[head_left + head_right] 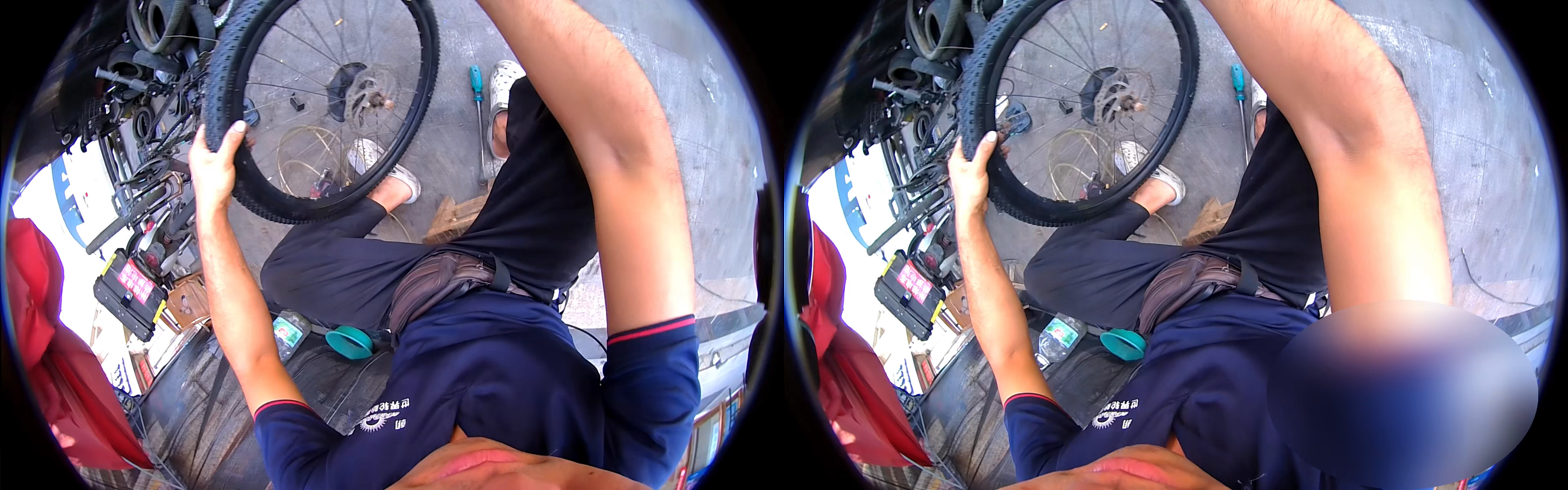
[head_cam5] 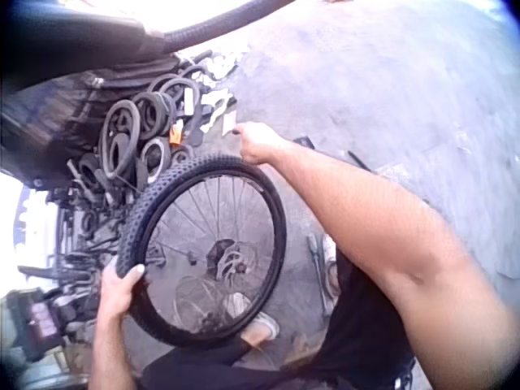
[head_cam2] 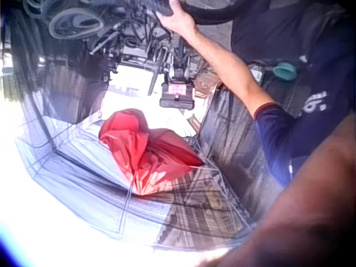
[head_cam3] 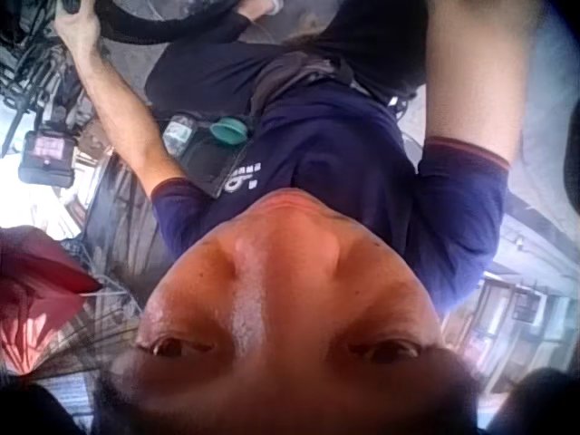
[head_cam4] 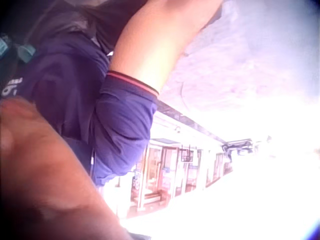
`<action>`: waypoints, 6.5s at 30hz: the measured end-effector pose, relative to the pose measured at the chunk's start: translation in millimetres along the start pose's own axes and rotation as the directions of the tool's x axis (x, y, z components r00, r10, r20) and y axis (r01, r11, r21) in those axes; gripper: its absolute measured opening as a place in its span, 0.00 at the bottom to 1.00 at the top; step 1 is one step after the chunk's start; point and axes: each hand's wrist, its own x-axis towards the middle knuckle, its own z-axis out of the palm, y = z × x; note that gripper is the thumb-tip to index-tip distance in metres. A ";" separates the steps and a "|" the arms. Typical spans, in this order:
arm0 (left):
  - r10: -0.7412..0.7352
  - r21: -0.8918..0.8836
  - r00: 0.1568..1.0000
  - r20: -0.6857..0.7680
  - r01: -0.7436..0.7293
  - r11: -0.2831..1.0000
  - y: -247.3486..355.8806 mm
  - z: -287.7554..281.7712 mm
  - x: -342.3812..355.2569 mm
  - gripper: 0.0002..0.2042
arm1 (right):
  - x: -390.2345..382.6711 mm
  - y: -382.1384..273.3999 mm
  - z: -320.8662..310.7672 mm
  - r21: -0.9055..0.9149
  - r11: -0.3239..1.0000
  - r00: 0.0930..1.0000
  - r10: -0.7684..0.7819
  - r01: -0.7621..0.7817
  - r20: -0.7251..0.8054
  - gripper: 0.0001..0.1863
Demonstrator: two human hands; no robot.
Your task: The person pumps air into a bicycle tire using an air compressor, removes the tire from the rim by hand, and then re-inflates the tire after checking it.
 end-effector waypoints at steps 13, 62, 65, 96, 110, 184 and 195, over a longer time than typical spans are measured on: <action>-0.213 -0.012 0.972 -0.103 0.213 0.977 -1.8 -5.8 45.2 0.17 | 1.2 45.8 -86.9 0.416 0.834 0.929 0.361 -0.363 0.087 0.24; 0.415 -0.750 0.907 -0.077 -0.327 0.575 -31.5 121.0 -121.1 0.23 | -243.8 -277.7 -32.7 0.502 0.620 0.746 0.217 -0.603 0.629 0.53; 0.254 -0.809 0.967 -0.016 -0.161 0.565 0.3 123.5 -105.6 0.17 | -223.7 -275.3 -40.9 0.565 0.713 0.867 0.123 -0.415 0.483 0.49; -0.936 -0.944 0.228 -0.267 -0.258 0.207 -588.8 42.9 -94.1 0.19 | -141.0 -250.3 -15.8 0.514 0.773 0.919 0.228 -0.372 0.323 0.27; 0.775 0.286 0.364 -0.517 -0.779 0.558 -102.5 -170.1 -217.7 0.32 | -133.1 -172.9 -63.9 0.039 0.969 0.903 0.213 -0.245 0.374 0.38; 0.662 -0.707 0.749 -0.013 0.461 -0.536 101.1 6.7 -0.6 0.27 | -383.9 -228.6 23.2 0.579 0.508 0.698 0.064 -0.637 0.713 0.46; 0.655 -0.638 0.755 -0.029 0.491 -0.593 124.3 -45.9 -69.1 0.24 | -283.0 -224.2 87.8 0.897 0.224 0.901 0.310 -0.381 0.305 0.35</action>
